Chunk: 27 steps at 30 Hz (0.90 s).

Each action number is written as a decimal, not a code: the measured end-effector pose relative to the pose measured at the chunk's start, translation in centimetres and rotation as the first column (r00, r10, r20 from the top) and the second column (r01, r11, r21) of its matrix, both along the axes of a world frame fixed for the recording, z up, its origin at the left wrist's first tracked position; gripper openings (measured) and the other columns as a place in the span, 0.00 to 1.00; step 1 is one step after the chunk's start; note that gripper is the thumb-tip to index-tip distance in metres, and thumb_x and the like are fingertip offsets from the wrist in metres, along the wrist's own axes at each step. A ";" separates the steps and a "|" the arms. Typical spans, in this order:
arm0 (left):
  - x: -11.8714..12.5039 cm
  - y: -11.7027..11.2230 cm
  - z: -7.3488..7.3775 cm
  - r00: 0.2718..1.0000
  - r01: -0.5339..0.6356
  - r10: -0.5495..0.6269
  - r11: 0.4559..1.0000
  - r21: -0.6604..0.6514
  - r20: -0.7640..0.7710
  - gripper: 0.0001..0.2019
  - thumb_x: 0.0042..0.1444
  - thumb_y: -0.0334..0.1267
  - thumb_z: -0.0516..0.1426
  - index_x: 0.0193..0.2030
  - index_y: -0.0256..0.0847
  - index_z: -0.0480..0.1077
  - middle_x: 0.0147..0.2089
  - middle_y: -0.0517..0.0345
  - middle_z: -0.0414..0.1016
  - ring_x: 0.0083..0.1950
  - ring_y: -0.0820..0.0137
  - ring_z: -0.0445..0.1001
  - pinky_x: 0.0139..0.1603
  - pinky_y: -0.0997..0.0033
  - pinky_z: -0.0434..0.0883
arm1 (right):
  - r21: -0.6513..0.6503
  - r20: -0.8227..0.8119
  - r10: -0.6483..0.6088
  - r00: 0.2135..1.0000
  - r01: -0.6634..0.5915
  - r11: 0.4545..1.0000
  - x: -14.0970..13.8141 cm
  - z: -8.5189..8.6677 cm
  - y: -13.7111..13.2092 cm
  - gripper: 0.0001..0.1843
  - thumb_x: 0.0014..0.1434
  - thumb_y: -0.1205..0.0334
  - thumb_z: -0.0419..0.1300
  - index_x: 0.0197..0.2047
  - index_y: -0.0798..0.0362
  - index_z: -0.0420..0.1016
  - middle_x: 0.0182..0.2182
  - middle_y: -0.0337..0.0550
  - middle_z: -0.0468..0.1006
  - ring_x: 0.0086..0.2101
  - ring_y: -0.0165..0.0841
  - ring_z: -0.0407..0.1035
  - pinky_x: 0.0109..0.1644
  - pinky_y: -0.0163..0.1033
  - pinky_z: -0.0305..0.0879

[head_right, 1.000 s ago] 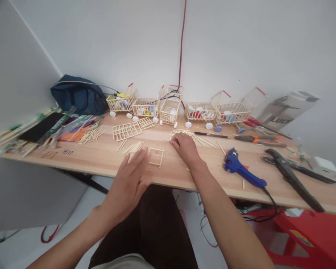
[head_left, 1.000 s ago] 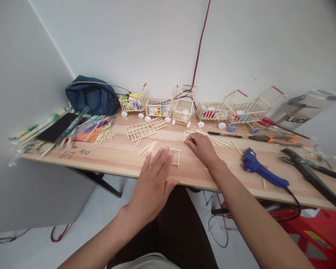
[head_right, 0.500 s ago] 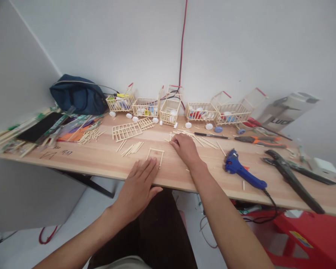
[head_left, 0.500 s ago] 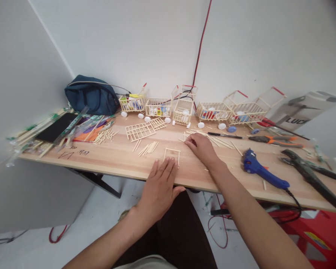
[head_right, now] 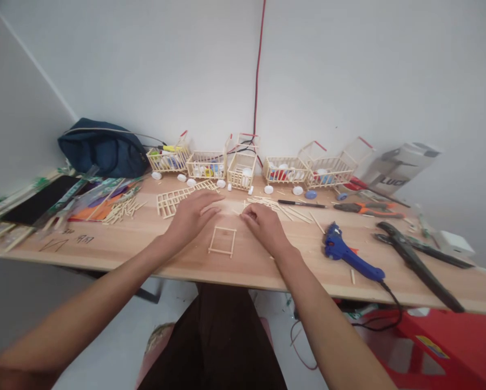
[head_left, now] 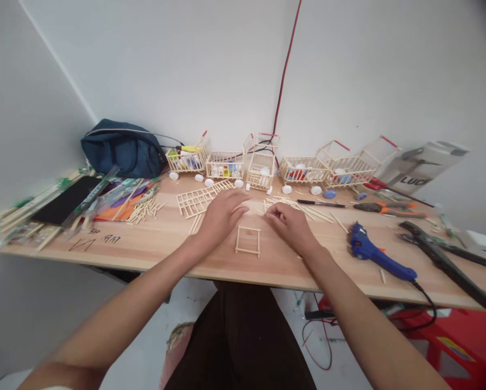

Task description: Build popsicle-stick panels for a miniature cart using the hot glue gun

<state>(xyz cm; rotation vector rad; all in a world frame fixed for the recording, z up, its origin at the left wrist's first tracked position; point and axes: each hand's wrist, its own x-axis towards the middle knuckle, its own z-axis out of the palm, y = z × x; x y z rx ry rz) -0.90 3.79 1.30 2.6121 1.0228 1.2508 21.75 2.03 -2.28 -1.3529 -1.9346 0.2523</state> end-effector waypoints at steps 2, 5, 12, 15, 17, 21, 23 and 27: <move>1.2 1.7 -0.3 0.988 0.119 -0.115 0.993 0.025 -0.104 0.09 0.62 0.35 0.58 0.47 0.37 0.74 0.49 0.48 0.77 0.52 0.63 0.73 0.54 0.61 0.69 | -0.019 -0.027 0.006 1.000 -0.007 1.000 -0.4 0.2 -0.2 0.07 0.59 0.59 0.58 0.32 0.52 0.72 0.26 0.38 0.73 0.28 0.30 0.63 0.36 0.36 0.57; 2.9 2.5 -0.8 0.936 0.196 -0.180 0.980 0.022 -0.303 0.06 0.62 0.37 0.58 0.40 0.38 0.75 0.37 0.53 0.78 0.42 0.63 0.73 0.44 0.63 0.66 | -0.058 -0.077 -0.007 0.997 0.002 0.998 -0.7 0.2 -0.3 0.10 0.60 0.56 0.58 0.30 0.52 0.72 0.23 0.36 0.71 0.26 0.29 0.61 0.33 0.35 0.57; 2.7 1.9 -0.6 0.932 0.165 -0.186 0.982 -0.094 -0.312 0.06 0.61 0.33 0.58 0.33 0.38 0.75 0.31 0.55 0.77 0.38 0.64 0.70 0.41 0.64 0.62 | -0.191 -0.238 -0.044 0.970 -0.002 0.982 -1.3 0.3 -0.3 0.14 0.63 0.52 0.55 0.32 0.52 0.72 0.25 0.36 0.74 0.26 0.29 0.68 0.32 0.33 0.62; 1.9 1.9 -0.3 0.951 0.141 -0.186 0.972 -0.190 -0.247 0.07 0.60 0.30 0.57 0.33 0.37 0.75 0.33 0.55 0.78 0.38 0.65 0.71 0.43 0.64 0.63 | -0.185 -0.294 -0.119 0.948 0.066 0.981 -1.5 0.9 -0.3 0.14 0.63 0.52 0.56 0.31 0.52 0.71 0.24 0.36 0.74 0.26 0.29 0.68 0.34 0.34 0.62; 1.5 2.1 -0.1 0.979 0.119 -0.163 0.946 -0.300 -0.124 0.07 0.60 0.28 0.56 0.33 0.38 0.75 0.35 0.56 0.79 0.39 0.67 0.72 0.44 0.66 0.65 | -0.092 -0.258 -0.193 0.947 0.175 0.980 -1.0 1.7 -0.6 0.14 0.63 0.53 0.55 0.31 0.52 0.71 0.25 0.37 0.74 0.29 0.30 0.69 0.37 0.35 0.63; 1.3 2.8 0.2 0.976 0.193 -0.099 0.796 -0.574 0.192 0.06 0.55 0.26 0.56 0.32 0.38 0.72 0.31 0.61 0.77 0.35 0.71 0.74 0.41 0.71 0.66 | 0.129 -0.062 -0.406 0.912 0.410 0.903 2.5 3.9 -2.7 0.12 0.63 0.53 0.55 0.35 0.51 0.74 0.33 0.41 0.78 0.33 0.33 0.71 0.41 0.38 0.65; 1.2 3.2 0.3 0.948 0.268 -0.066 0.698 -0.665 0.312 0.05 0.54 0.27 0.55 0.32 0.39 0.70 0.27 0.63 0.74 0.31 0.73 0.72 0.37 0.72 0.67 | 0.186 0.122 -0.508 0.853 0.483 0.855 5.6 4.7 -4.7 0.13 0.63 0.51 0.55 0.39 0.50 0.74 0.37 0.45 0.78 0.33 0.35 0.70 0.39 0.40 0.66; 1.0 3.8 0.3 0.876 0.391 0.009 0.574 -0.720 0.483 0.02 0.54 0.34 0.55 0.34 0.39 0.66 0.27 0.62 0.74 0.28 0.74 0.70 0.32 0.74 0.65 | 0.105 0.436 -0.584 0.685 0.606 0.788 12.4 4.4 -9.9 0.20 0.60 0.47 0.54 0.48 0.52 0.73 0.44 0.56 0.77 0.42 0.47 0.73 0.42 0.49 0.68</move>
